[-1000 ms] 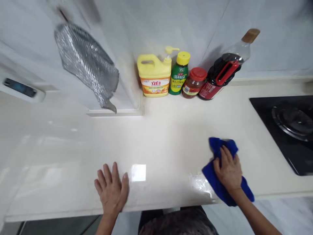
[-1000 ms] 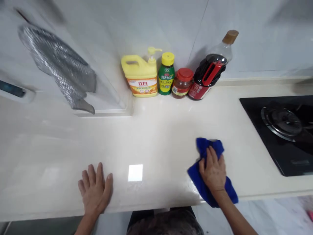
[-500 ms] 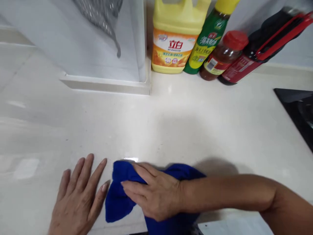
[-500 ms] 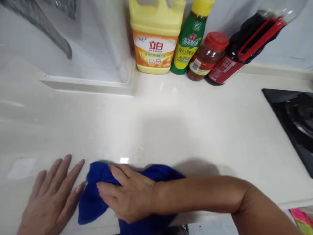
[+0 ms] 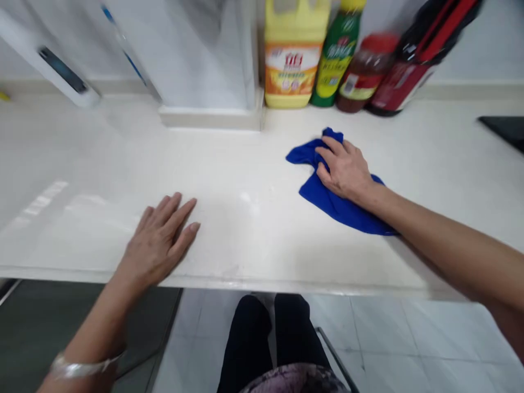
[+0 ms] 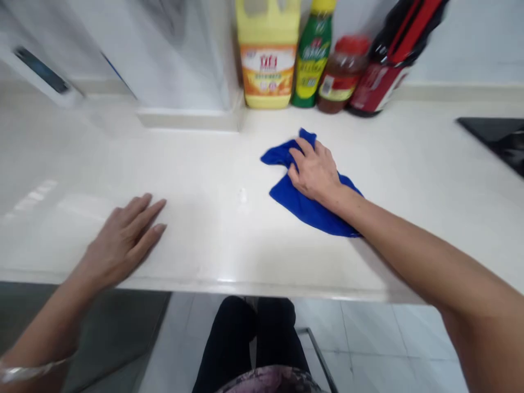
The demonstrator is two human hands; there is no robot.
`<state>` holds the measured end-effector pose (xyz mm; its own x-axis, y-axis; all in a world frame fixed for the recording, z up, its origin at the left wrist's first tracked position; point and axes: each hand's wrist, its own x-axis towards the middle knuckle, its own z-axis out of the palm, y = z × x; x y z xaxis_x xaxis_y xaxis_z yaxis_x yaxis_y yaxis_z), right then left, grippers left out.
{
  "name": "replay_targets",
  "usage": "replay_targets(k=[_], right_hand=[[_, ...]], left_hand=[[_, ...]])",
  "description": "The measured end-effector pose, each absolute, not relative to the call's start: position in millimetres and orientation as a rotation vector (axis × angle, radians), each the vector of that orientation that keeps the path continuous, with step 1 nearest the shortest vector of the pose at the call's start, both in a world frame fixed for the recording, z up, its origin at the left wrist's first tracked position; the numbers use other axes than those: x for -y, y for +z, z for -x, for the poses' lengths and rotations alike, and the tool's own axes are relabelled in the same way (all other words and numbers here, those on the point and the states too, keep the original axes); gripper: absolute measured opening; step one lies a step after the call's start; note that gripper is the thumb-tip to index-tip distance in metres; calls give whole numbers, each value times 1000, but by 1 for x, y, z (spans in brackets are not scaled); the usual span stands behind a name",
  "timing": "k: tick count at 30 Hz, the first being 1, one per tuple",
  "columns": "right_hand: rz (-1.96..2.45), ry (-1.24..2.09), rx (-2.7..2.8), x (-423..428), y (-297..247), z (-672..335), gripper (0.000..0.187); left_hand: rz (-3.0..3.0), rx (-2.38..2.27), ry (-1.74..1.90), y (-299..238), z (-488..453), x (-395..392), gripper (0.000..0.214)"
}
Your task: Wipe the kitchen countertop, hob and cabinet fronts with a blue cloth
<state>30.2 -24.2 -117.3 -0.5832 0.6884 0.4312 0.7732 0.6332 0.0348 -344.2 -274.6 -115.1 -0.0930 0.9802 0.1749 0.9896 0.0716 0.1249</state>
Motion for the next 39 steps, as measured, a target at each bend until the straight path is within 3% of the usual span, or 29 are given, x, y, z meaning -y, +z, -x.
replay_targets(k=[4, 9, 14, 24, 39], right_hand=[[1417, -541, 2300, 62, -116, -95, 41], [1766, -389, 2279, 113, -117, -153, 43], [1905, -330, 2279, 167, -116, -144, 50], [1758, -369, 2351, 226, -114, -3, 59], [914, 82, 2853, 255, -88, 305, 72]], left_hand=[[1929, 2421, -463, -112, 342, 273, 61], [1811, 2490, -395, -102, 357, 297, 58], [1655, 2586, -340, -96, 388, 322, 62], [1364, 2802, -560, -88, 433, 320, 69], [1165, 2784, -881, -98, 435, 314, 90]])
